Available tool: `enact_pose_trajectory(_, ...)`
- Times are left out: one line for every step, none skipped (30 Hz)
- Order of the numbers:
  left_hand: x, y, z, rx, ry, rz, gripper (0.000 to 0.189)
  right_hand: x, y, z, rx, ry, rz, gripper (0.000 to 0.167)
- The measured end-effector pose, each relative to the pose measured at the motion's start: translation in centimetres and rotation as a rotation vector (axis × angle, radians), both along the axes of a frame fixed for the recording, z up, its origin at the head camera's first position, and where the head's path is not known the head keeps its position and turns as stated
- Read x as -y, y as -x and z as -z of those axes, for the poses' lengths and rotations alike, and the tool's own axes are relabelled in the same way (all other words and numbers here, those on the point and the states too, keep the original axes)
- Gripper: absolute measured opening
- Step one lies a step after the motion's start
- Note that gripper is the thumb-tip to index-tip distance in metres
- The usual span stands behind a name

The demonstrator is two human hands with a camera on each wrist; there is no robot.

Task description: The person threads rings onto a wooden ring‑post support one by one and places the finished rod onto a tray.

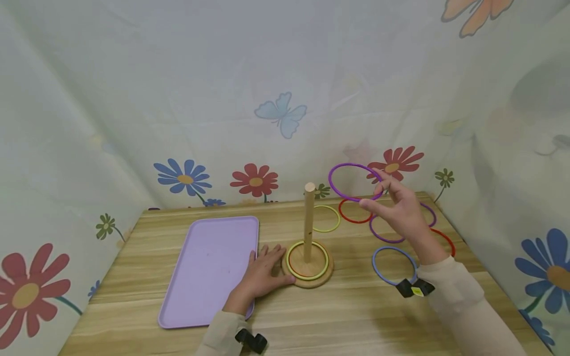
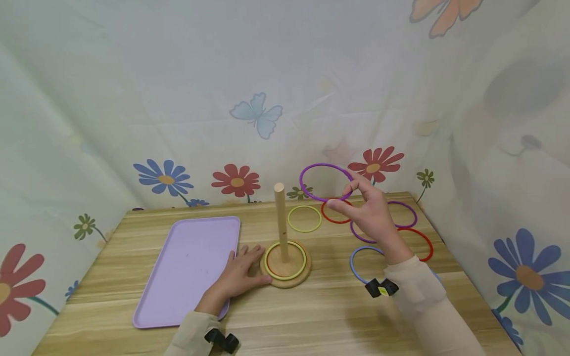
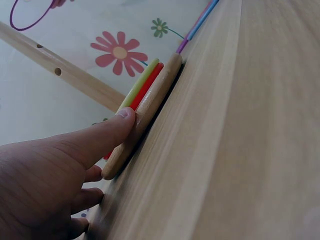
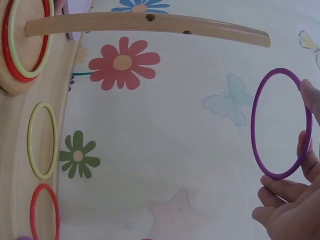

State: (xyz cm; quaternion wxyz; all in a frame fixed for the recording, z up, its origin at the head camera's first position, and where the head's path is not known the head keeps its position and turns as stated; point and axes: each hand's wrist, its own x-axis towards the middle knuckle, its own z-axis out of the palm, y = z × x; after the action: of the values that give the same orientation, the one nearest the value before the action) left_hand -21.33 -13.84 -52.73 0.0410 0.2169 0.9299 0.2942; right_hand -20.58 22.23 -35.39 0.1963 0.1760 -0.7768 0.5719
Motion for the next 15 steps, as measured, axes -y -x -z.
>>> enact_pose_trajectory(0.0,0.0,0.0,0.000,0.002,0.000,0.095,0.1,0.0,-0.1,-0.003,-0.001,0.002,0.028)
enact_pose_trajectory(0.0,0.0,0.0,-0.001,0.004,0.000,0.095,0.1,0.0,-0.3,-0.009,0.001,-0.001,0.028)
enact_pose_trajectory(0.0,0.0,0.0,-0.001,0.005,0.001,0.095,0.2,0.0,-0.4,-0.008,0.002,-0.001,0.028)
enact_pose_trajectory(0.0,0.0,0.0,-0.001,0.007,0.001,0.095,0.2,0.0,-0.6,-0.012,0.003,-0.003,0.028)
enact_pose_trajectory(0.0,0.0,0.0,-0.001,0.007,0.001,0.095,0.3,0.0,-0.7,-0.017,0.004,-0.007,0.028)
enact_pose_trajectory(0.0,0.0,0.0,-0.002,0.007,0.001,0.095,0.3,0.0,-0.8,-0.020,0.003,-0.010,0.028)
enact_pose_trajectory(0.0,0.0,0.0,-0.002,0.006,0.002,0.095,0.3,0.0,-0.9,-0.023,0.001,-0.013,0.028)
enact_pose_trajectory(0.0,0.1,0.0,-0.002,0.006,0.002,0.095,0.4,0.0,-1.0,-0.026,-0.001,-0.017,0.028)
enact_pose_trajectory(0.0,0.1,0.0,-0.002,0.005,0.002,0.094,0.4,0.0,-1.1,-0.026,-0.005,-0.018,0.028)
enact_pose_trajectory(0.0,0.1,0.1,-0.003,0.006,0.003,0.094,0.4,0.0,-1.1,-0.030,-0.009,-0.022,0.028)
enact_pose_trajectory(0.0,0.1,0.1,-0.002,0.006,0.003,0.094,0.5,0.0,-1.2,-0.031,-0.015,-0.021,0.028)
enact_pose_trajectory(0.0,0.1,0.1,-0.003,0.007,0.003,0.094,0.5,0.0,-1.3,-0.031,-0.020,-0.021,0.029)
enact_pose_trajectory(0.0,0.1,0.1,-0.003,0.007,0.003,0.094,0.5,0.0,-1.4,-0.035,-0.022,-0.022,0.029)
enact_pose_trajectory(0.0,0.1,0.1,-0.003,0.007,0.003,0.094,0.5,0.0,-1.5,-0.039,-0.023,-0.024,0.028)
enact_pose_trajectory(0.0,0.1,0.1,-0.003,0.007,0.002,0.095,0.6,0.0,-1.6,-0.045,-0.023,-0.025,0.028)
